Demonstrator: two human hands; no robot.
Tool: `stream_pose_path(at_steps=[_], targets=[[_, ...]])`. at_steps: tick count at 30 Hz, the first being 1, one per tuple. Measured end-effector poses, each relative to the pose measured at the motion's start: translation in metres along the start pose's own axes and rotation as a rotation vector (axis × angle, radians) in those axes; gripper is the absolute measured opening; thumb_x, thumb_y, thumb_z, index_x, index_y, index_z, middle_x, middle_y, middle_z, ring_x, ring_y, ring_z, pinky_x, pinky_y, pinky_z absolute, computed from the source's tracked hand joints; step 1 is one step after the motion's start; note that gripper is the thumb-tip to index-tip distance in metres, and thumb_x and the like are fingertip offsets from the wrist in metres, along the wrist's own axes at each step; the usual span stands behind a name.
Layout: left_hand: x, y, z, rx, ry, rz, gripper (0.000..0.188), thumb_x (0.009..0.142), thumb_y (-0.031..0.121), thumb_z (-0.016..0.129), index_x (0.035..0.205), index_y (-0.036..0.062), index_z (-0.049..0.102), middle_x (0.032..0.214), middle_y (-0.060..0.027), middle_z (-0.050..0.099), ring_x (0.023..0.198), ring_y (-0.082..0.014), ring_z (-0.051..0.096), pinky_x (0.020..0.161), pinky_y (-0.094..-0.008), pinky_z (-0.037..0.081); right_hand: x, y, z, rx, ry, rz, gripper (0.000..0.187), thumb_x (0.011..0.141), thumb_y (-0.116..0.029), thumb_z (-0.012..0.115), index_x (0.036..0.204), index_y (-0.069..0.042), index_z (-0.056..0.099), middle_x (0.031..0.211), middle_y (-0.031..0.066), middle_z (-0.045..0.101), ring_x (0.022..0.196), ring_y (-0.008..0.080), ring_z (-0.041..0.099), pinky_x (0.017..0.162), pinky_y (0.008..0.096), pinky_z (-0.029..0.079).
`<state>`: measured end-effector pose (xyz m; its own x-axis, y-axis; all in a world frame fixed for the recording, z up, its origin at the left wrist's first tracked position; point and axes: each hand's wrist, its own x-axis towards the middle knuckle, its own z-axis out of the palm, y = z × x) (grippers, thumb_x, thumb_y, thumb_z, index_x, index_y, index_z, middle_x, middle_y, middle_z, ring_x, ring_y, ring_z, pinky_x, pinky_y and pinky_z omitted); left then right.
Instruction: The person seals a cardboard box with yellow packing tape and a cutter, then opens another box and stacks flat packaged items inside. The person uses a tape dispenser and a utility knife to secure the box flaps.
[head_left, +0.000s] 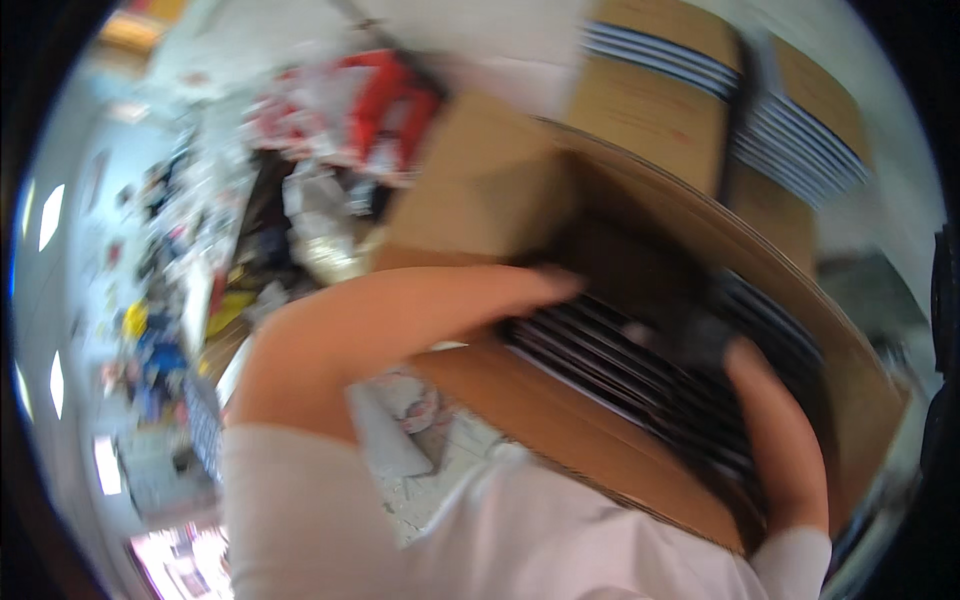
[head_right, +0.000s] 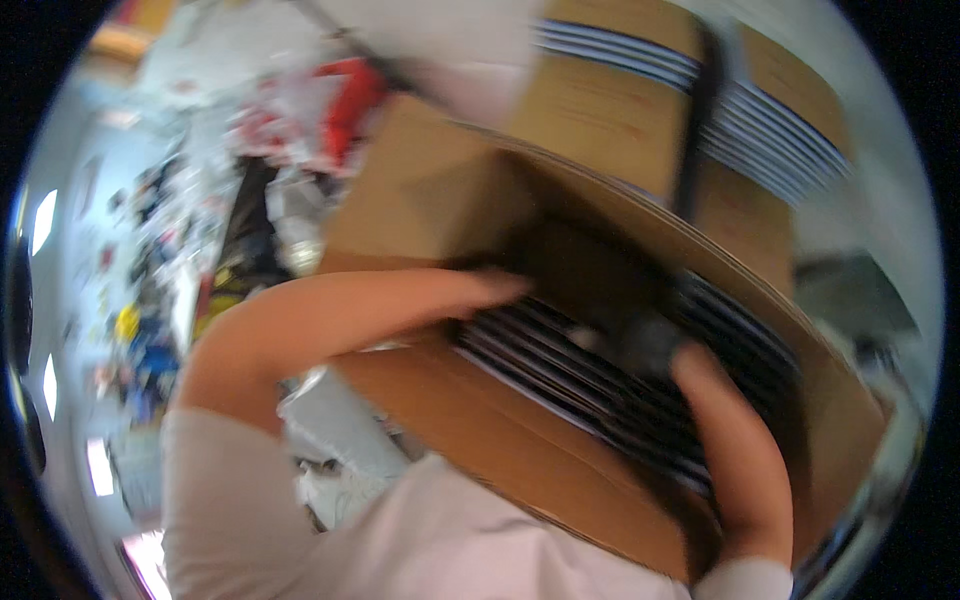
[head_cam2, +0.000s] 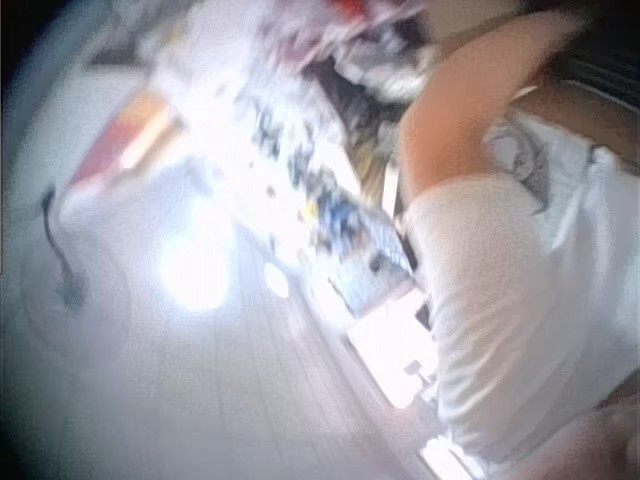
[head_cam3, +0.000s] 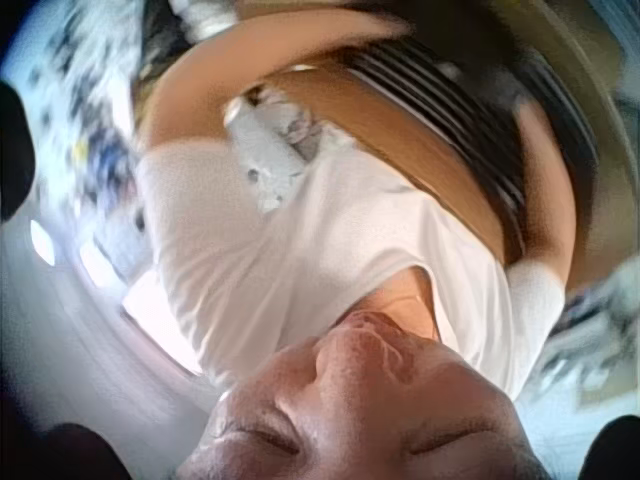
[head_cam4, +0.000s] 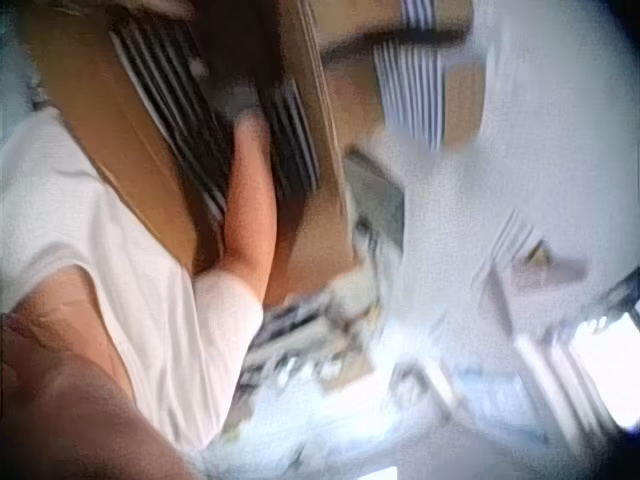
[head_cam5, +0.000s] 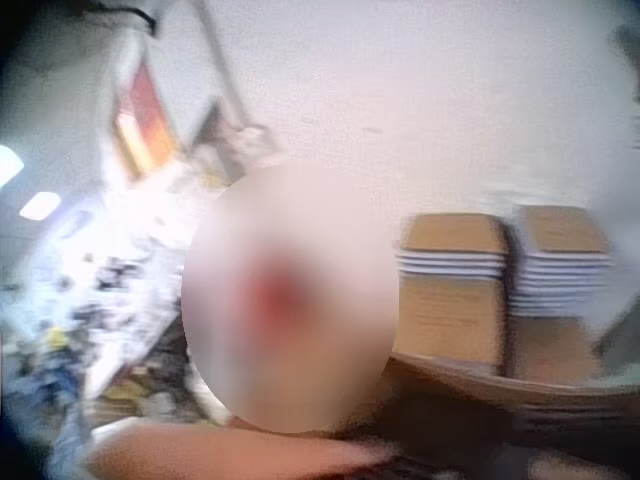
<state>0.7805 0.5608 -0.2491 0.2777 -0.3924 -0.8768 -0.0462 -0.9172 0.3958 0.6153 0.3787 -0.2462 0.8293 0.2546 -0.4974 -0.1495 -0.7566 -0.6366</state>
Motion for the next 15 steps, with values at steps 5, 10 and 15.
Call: stream_pose_path(at_steps=[5,10,15], targets=[[-0.032,-0.001,-0.006,-0.241,0.036,-0.226,0.055,0.097,0.044,0.040,0.132,0.0021,0.048,0.126,-0.0138,0.056,0.115,-0.0263,0.053,0.094,-0.0394,0.043,0.016,-0.023,-0.016,-0.006,-0.108,0.014,0.051,0.099,-0.047,0.033,0.122,-0.009,0.058,0.115,0.0210,0.062,0.107,0.0380,0.058,0.095,0.0438,0.044],[-0.005,0.007,-0.012,0.491,0.191,0.149,0.048,0.096,0.035,0.038,0.127,0.0002,0.051,0.126,-0.0221,0.056,0.114,-0.0358,0.055,0.095,-0.0450,0.045,0.021,-0.011,0.006,-0.023,0.035,0.064,0.051,0.098,-0.045,0.035,0.120,-0.006,0.059,0.118,0.0203,0.062,0.108,0.0384,0.058,0.095,0.0442,0.044],[0.014,0.034,0.003,0.858,-0.078,0.461,0.045,0.096,0.033,0.035,0.112,0.0022,0.063,0.117,-0.0268,0.059,0.109,-0.0418,0.057,0.095,-0.0477,0.045,0.039,0.014,0.034,-0.071,0.265,-0.121,0.045,0.093,-0.041,0.044,0.103,-0.002,0.066,0.101,0.0222,0.066,0.103,0.0396,0.059,0.090,0.0442,0.046]])
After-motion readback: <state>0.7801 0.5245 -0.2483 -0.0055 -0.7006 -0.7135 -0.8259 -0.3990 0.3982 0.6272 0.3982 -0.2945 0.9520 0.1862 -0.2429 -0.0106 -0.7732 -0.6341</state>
